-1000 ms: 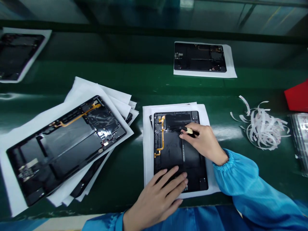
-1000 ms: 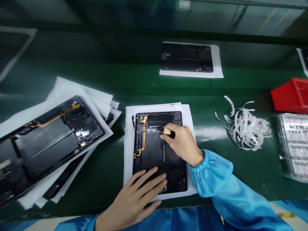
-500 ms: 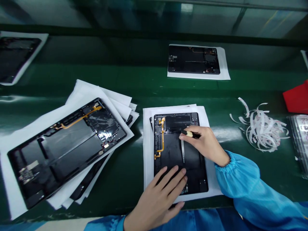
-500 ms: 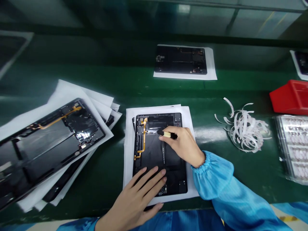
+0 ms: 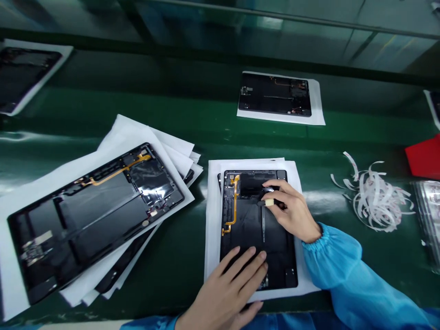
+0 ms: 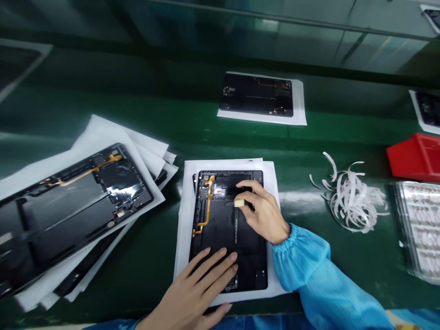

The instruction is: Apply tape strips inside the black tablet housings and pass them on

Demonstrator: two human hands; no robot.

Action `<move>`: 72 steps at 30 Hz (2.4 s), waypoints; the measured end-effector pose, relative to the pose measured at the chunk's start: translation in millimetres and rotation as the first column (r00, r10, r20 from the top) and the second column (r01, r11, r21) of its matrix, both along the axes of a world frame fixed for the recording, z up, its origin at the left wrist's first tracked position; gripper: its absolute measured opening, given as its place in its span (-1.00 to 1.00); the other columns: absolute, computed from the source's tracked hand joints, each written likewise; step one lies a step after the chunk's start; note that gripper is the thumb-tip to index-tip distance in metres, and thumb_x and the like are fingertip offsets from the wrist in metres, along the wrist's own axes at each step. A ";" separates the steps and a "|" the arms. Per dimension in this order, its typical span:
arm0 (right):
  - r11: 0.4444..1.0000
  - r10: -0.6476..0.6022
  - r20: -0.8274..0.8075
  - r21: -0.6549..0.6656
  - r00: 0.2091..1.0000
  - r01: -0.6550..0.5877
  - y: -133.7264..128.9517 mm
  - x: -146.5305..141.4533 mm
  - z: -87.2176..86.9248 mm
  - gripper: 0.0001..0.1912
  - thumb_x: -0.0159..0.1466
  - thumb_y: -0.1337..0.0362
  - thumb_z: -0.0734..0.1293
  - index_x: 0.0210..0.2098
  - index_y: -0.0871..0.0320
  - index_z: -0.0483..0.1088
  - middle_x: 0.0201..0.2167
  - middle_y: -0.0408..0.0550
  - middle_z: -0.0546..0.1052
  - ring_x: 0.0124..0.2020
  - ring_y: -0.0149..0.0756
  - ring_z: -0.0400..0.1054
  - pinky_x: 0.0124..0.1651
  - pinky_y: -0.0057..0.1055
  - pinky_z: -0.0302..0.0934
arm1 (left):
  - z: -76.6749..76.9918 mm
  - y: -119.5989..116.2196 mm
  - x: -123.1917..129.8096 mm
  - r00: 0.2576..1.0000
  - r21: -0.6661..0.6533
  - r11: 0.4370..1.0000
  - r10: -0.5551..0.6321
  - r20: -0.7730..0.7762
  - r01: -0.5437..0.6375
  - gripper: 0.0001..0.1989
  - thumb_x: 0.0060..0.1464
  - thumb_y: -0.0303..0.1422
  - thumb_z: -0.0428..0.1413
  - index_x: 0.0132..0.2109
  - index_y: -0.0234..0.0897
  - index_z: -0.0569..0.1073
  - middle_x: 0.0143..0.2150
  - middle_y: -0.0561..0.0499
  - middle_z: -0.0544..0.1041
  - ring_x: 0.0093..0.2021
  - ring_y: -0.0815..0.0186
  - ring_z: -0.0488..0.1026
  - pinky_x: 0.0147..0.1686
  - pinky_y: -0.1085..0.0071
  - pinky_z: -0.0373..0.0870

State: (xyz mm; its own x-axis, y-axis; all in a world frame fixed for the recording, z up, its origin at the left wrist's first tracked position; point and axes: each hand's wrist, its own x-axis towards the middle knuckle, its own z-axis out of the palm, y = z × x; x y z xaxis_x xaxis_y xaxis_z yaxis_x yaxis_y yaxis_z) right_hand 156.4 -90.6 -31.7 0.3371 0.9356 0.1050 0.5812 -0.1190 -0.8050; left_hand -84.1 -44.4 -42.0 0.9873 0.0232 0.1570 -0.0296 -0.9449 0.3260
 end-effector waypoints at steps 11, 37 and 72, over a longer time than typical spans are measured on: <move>1.000 0.014 -0.018 0.020 1.000 -0.014 0.9 1.3 -0.9 -0.68 0.18 0.58 0.19 -0.25 0.14 0.49 0.00 0.01 0.45 -0.05 -0.17 0.41 -0.09 -0.28 0.35 | -0.1 -0.2 0.9 1.000 -0.003 1.000 -0.011 -0.001 0.011 -0.55 0.22 -0.06 0.06 0.14 -0.19 0.47 0.25 0.11 0.42 0.23 0.24 0.27 0.41 0.22 -0.35; 0.998 0.015 -0.025 0.053 1.000 -0.014 2.0 0.2 -9.9 -0.63 0.13 0.67 0.22 -0.25 0.15 0.48 -0.03 -0.03 0.44 -0.08 -0.24 0.40 -0.05 -0.34 0.34 | -1.5 -1.9 -0.9 0.999 -0.012 1.000 0.009 0.050 -0.009 -0.55 0.15 -0.04 0.14 0.07 -0.19 0.52 0.17 0.11 0.49 0.17 0.23 0.33 0.40 0.27 -0.27; 0.850 -0.283 0.162 -0.414 0.945 0.326 -120.8 -25.5 3.9 -0.70 0.41 0.01 0.18 -0.35 0.02 0.30 -0.47 -0.12 0.48 -0.48 -0.13 0.44 -0.45 -0.33 0.28 | 92.8 241.7 164.7 0.726 -0.311 0.667 0.676 -0.129 -0.677 -0.66 0.30 -0.20 0.02 0.12 -0.29 0.35 0.12 -0.04 0.46 0.12 0.21 0.38 0.15 0.31 0.26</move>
